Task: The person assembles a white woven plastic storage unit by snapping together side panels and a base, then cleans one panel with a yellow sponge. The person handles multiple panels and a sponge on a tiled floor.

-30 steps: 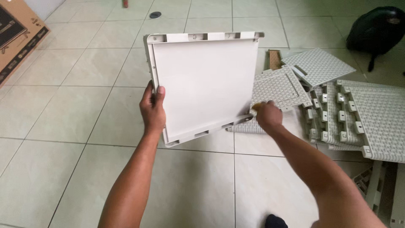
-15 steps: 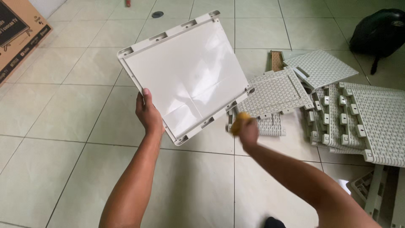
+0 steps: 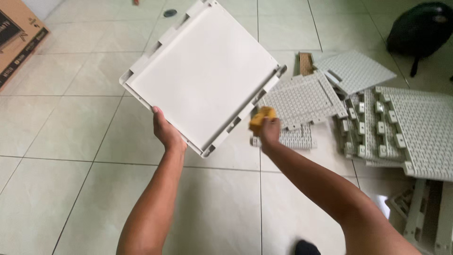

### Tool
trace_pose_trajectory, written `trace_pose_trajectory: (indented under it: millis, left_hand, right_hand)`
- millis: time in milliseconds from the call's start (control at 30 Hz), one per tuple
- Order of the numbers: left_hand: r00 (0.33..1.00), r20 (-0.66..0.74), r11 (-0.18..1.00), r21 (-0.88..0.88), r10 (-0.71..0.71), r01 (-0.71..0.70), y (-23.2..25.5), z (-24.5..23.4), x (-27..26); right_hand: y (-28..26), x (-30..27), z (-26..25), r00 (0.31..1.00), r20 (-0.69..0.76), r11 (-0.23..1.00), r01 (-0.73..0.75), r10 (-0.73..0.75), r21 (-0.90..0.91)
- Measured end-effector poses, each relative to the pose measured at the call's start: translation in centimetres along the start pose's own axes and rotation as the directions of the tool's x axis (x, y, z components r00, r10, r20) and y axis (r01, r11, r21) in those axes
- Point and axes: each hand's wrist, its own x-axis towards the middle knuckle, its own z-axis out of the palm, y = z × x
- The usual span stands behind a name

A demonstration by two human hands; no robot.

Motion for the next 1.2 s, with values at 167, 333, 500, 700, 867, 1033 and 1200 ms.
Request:
trace_pose_trajectory:
  millis: [167,333,500,700,867,1033,1200]
  left_hand:
    - [0.997,0.031,0.997,0.008,0.071,-0.072,-0.2,0.9,-0.3]
    - [0.994,-0.02,0.995,-0.01,0.103,-0.103,0.6,1.6,-0.5]
    - [0.988,-0.078,0.991,0.013,0.133,-0.133,1.1,2.0,-1.0]
    - [0.973,-0.03,0.962,0.161,0.228,-0.22,0.3,2.1,-1.1]
    - [0.974,0.105,0.928,0.299,0.199,-0.222,-0.2,0.8,-0.4]
    - [0.943,0.282,0.92,0.292,0.177,-0.261,-1.7,0.4,-1.1]
    - [0.9,0.403,0.851,0.402,0.166,-0.337,-1.0,1.4,-2.2]
  right_hand:
    - [-0.6,-3.2,2.1,0.97,0.09,0.964,0.237,-0.227,-0.121]
    - [0.5,-9.2,1.3,0.842,0.445,0.802,0.478,-0.303,-0.358]
    - [-3.7,-10.6,1.8,0.777,0.374,0.668,0.628,-0.506,-0.4]
    - [-4.2,-14.5,2.8,0.111,0.785,-0.031,0.986,-0.609,-0.164]
    - [-10.7,-10.7,3.5,0.472,0.47,0.251,0.853,-0.746,-0.458]
    - [-13.7,-12.0,5.7,0.201,0.503,-0.055,0.892,-0.841,-0.448]
    - [-16.9,-11.5,8.4,0.237,0.258,0.133,0.923,-0.937,-0.362]
